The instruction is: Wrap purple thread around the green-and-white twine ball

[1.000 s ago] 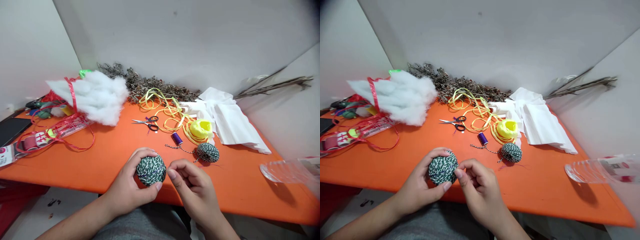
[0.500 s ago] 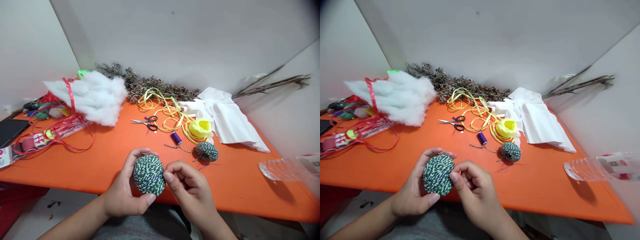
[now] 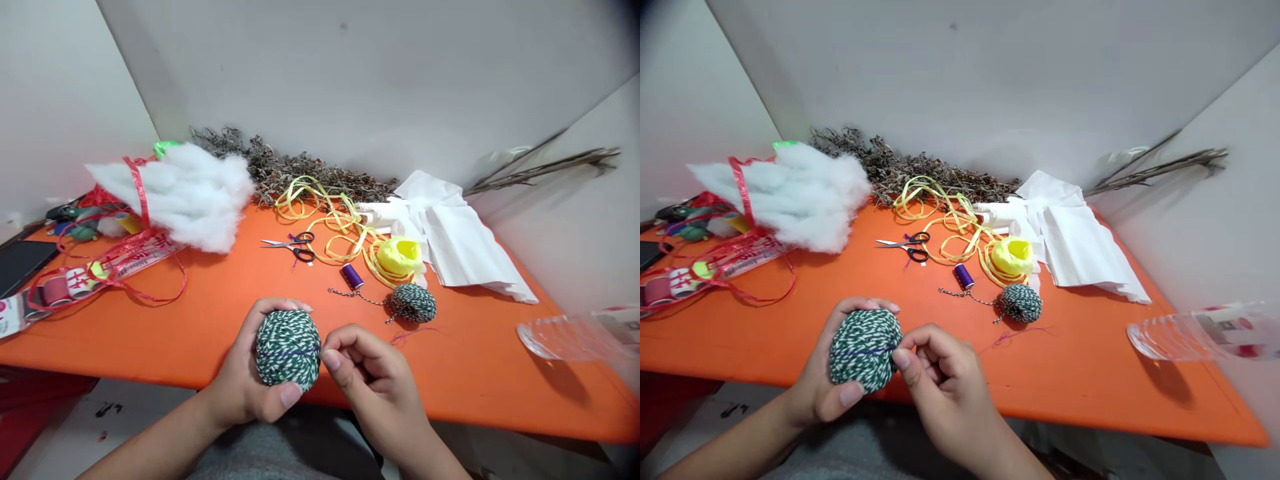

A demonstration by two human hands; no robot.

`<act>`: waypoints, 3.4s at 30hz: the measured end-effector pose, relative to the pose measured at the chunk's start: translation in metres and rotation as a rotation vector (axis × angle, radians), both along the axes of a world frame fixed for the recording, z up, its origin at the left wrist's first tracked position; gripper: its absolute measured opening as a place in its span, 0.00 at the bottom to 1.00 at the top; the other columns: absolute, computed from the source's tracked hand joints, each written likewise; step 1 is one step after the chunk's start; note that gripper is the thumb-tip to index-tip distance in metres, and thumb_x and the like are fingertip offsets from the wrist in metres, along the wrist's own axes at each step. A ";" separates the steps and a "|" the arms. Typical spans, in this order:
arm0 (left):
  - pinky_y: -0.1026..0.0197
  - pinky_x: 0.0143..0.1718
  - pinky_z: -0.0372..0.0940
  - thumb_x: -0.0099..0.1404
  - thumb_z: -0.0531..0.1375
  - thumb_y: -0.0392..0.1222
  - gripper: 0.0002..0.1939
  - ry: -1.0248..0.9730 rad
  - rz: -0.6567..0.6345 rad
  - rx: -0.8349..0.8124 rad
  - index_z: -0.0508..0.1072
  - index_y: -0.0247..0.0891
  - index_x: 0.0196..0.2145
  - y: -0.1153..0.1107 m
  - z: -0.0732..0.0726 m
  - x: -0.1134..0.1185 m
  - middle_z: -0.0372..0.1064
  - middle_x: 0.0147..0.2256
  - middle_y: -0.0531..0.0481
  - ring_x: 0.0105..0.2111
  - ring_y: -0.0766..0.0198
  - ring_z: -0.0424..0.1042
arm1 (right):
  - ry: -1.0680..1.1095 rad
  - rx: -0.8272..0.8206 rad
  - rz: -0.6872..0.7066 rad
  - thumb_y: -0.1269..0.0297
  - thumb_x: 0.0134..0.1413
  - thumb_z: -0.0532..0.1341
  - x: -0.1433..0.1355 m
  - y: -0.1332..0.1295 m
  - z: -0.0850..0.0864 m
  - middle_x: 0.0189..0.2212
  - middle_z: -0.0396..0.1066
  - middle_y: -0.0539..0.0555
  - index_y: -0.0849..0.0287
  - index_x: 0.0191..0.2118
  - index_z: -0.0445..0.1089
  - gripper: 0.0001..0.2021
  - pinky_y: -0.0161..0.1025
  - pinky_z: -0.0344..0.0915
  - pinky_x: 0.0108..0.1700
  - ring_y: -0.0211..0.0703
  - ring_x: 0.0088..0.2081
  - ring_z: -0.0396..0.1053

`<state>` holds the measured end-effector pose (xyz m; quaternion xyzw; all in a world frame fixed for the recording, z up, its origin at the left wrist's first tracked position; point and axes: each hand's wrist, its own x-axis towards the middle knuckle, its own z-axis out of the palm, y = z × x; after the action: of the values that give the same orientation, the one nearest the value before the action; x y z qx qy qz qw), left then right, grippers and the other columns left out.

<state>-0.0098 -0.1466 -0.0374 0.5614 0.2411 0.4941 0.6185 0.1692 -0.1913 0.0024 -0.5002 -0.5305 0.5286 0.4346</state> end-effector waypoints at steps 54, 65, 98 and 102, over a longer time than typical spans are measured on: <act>0.49 0.52 0.67 0.51 0.75 0.42 0.37 0.169 -0.501 -0.546 0.64 0.46 0.55 -0.005 -0.004 -0.015 0.68 0.54 0.43 0.52 0.53 0.74 | -0.299 0.111 0.291 0.60 0.69 0.57 0.035 0.020 0.006 0.27 0.68 0.47 0.56 0.37 0.68 0.09 0.34 0.59 0.30 0.36 0.28 0.62; 0.53 0.53 0.68 0.52 0.75 0.36 0.37 0.220 -0.486 -0.493 0.68 0.52 0.56 -0.007 -0.005 -0.019 0.68 0.54 0.49 0.52 0.57 0.72 | -0.260 0.326 0.208 0.65 0.67 0.61 0.039 0.028 -0.007 0.29 0.68 0.49 0.57 0.34 0.69 0.07 0.34 0.61 0.33 0.36 0.31 0.65; 0.49 0.58 0.62 0.53 0.74 0.50 0.34 0.217 -0.344 -0.309 0.63 0.51 0.53 -0.011 -0.003 -0.015 0.61 0.60 0.45 0.60 0.48 0.65 | -0.080 0.261 0.160 0.64 0.68 0.60 0.019 0.008 -0.010 0.31 0.67 0.49 0.56 0.36 0.69 0.06 0.34 0.60 0.34 0.37 0.32 0.64; 0.47 0.58 0.63 0.45 0.77 0.47 0.46 0.404 -0.263 -0.284 0.59 0.48 0.57 -0.011 0.000 -0.015 0.61 0.60 0.43 0.59 0.45 0.65 | -0.042 0.237 0.098 0.63 0.68 0.60 0.009 0.002 -0.015 0.31 0.67 0.49 0.56 0.36 0.69 0.07 0.33 0.61 0.32 0.36 0.31 0.64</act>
<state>-0.0251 -0.1579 -0.0372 0.5828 0.3511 0.2490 0.6893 0.1782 -0.1897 -0.0128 -0.4298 -0.6222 0.4723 0.4528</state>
